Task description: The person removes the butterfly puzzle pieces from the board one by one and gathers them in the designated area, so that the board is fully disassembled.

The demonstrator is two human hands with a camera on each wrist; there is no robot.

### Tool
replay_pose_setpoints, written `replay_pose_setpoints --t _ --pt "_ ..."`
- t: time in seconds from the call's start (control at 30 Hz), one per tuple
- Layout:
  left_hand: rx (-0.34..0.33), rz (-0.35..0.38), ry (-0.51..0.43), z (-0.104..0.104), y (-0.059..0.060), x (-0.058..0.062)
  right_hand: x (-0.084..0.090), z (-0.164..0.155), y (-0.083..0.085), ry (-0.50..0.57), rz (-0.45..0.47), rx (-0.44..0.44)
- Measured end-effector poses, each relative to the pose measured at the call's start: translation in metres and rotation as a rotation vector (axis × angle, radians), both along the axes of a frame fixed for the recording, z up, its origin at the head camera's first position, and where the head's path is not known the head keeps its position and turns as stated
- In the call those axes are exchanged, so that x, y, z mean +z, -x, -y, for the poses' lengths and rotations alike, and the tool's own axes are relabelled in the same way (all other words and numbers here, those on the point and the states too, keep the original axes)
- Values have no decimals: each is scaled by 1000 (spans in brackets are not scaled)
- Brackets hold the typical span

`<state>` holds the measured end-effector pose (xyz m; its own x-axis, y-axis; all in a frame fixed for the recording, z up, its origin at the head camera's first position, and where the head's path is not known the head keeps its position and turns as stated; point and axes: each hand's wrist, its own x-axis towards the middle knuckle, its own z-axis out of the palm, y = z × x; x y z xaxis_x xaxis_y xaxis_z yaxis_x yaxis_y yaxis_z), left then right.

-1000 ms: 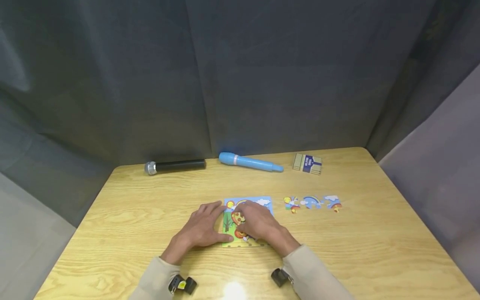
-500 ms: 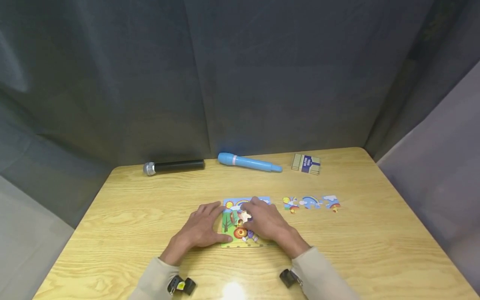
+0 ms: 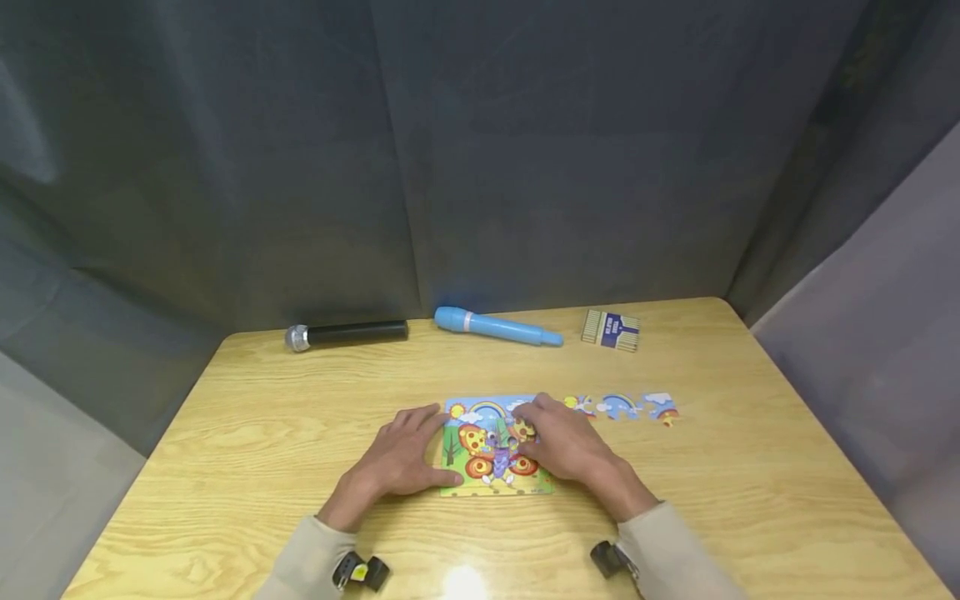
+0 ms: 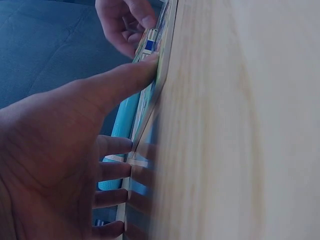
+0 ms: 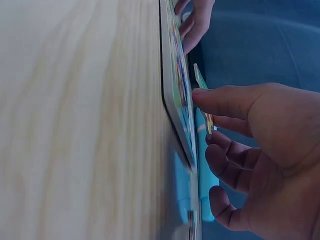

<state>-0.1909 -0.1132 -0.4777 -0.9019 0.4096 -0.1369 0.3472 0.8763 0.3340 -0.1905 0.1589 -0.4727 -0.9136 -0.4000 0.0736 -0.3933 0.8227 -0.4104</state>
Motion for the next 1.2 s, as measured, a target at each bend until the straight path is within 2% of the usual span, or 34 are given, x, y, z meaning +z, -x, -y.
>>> replay_pose_setpoints --t 0.4,0.8,1.2 --pt "-1 1 3 0 1 -1 -2 -32 -5 -5 -17 -16" --pt "-4 -4 16 0 1 -2 1 -65 -15 -33 21 -46" --pt "0 5 16 1 0 -1 -2 -85 -21 -75 14 -63"
